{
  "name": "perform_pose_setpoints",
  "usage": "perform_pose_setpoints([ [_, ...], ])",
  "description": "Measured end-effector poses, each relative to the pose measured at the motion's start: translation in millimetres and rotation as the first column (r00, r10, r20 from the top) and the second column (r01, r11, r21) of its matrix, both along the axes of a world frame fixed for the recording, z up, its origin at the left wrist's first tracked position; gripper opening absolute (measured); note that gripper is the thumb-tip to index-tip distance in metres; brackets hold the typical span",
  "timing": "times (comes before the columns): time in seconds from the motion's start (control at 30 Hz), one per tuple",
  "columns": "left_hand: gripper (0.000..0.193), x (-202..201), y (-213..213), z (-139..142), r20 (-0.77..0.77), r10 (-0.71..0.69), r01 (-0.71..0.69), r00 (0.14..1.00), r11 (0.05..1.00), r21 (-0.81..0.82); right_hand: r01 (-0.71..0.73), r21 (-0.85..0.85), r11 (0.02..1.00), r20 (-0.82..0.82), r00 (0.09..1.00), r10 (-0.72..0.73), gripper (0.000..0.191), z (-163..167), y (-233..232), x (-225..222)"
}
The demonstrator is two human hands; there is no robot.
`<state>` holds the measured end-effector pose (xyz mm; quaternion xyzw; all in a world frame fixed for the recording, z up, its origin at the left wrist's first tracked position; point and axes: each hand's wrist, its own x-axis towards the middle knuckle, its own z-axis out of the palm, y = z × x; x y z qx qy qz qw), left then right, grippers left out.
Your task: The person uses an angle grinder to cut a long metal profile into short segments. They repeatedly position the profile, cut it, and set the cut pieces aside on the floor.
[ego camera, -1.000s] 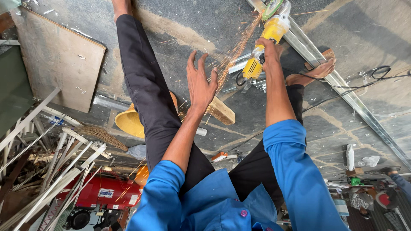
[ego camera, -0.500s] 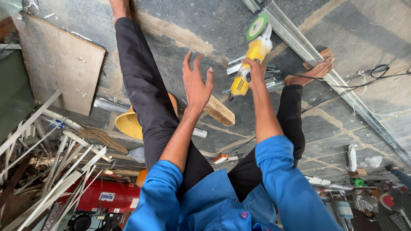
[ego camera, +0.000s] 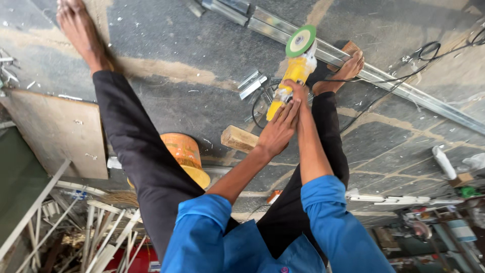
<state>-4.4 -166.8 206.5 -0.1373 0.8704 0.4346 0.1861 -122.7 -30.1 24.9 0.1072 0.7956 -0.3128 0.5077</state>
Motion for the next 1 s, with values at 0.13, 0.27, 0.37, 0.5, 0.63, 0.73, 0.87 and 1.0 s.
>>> perform_pose_setpoints([
  [0.13,0.067,-31,33,-53,0.100,-0.052,0.070,0.994,0.980,-0.185,0.318,-0.028,0.948,0.006,0.948,-0.318,0.018,-25,-7,-35],
  [0.27,0.066,-41,41,-95,0.158,-0.087,0.130,0.984,0.950,-0.283,0.298,-0.041,0.954,0.010,0.955,-0.298,0.020,-19,-32,-54],
  [0.37,0.062,-46,39,-103,0.159,-0.111,0.152,0.981,0.949,-0.275,0.272,-0.021,0.962,0.041,0.962,-0.271,0.020,-11,-49,-59],
  [0.5,0.064,-60,31,-95,0.274,-0.235,0.316,0.933,0.899,-0.304,0.246,-0.016,0.969,0.062,0.968,-0.244,0.022,-9,-59,-56],
  [0.63,0.067,-71,25,-87,0.322,-0.305,0.403,0.896,0.862,-0.306,0.193,0.035,0.981,0.076,0.978,-0.195,0.022,-13,-57,-53],
  [0.73,0.065,-74,21,-87,0.267,-0.266,0.349,0.926,0.874,-0.340,0.182,0.043,0.982,0.077,0.980,-0.185,0.023,-16,-57,-53],
  [0.87,0.065,-80,20,-89,0.299,-0.344,0.437,0.890,0.833,-0.341,0.186,0.046,0.981,0.117,0.975,-0.190,0.021,-16,-56,-53],
  [1.0,0.051,-87,21,-88,0.284,-0.382,0.471,0.880,0.786,-0.401,0.145,0.092,0.985,0.107,0.982,-0.155,0.019,-14,-56,-53],
])
